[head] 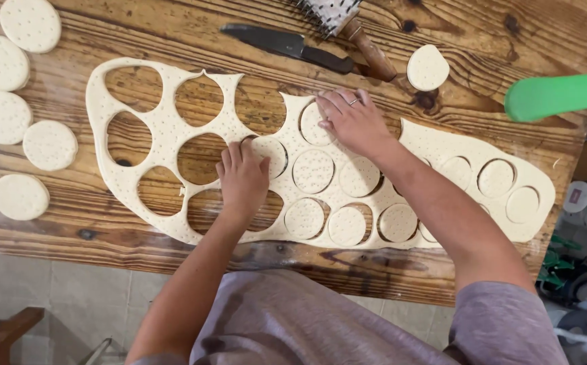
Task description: Cut circles from a sheet of dough, separate them, and knead the remaining scraps
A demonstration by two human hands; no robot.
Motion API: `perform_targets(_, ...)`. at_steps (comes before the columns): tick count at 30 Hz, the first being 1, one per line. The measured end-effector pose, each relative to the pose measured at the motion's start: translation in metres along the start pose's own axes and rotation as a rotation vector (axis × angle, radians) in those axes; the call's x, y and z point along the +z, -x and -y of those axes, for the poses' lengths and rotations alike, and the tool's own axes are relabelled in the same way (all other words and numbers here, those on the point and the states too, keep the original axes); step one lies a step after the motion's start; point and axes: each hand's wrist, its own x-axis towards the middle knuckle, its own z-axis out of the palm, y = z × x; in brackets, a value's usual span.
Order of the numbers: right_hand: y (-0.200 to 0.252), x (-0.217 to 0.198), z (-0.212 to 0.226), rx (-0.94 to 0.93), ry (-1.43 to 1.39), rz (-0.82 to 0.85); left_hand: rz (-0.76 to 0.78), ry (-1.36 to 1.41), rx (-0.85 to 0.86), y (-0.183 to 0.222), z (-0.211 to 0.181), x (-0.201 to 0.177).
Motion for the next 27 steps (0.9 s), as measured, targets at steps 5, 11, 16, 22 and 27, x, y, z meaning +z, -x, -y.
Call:
perform_targets(5,-0.021,-0.014,-0.003,0.143,-0.417,0.131,0.149,0.190,-0.017,-0.023,0.019,0.027)
perform_targets(11,-0.024,-0.025,-0.008,-0.078,-0.448,0.317,0.483,0.651,-0.122,-0.021,0.005,-0.033)
perform_targets(16,-0.007,-0.092,-0.011,0.167,-0.702,0.422,0.504,0.710,0.037,-0.020,0.019,-0.020)
perform_targets(22,0.016,-0.084,-0.037,0.564,-1.349,-0.060,0.554,1.085,0.080,-0.005,0.034,-0.078)
perform_targets(27,0.052,-0.054,-0.006,0.878,-1.734,-0.297,0.291,1.647,-0.185,0.004,0.095,-0.041)
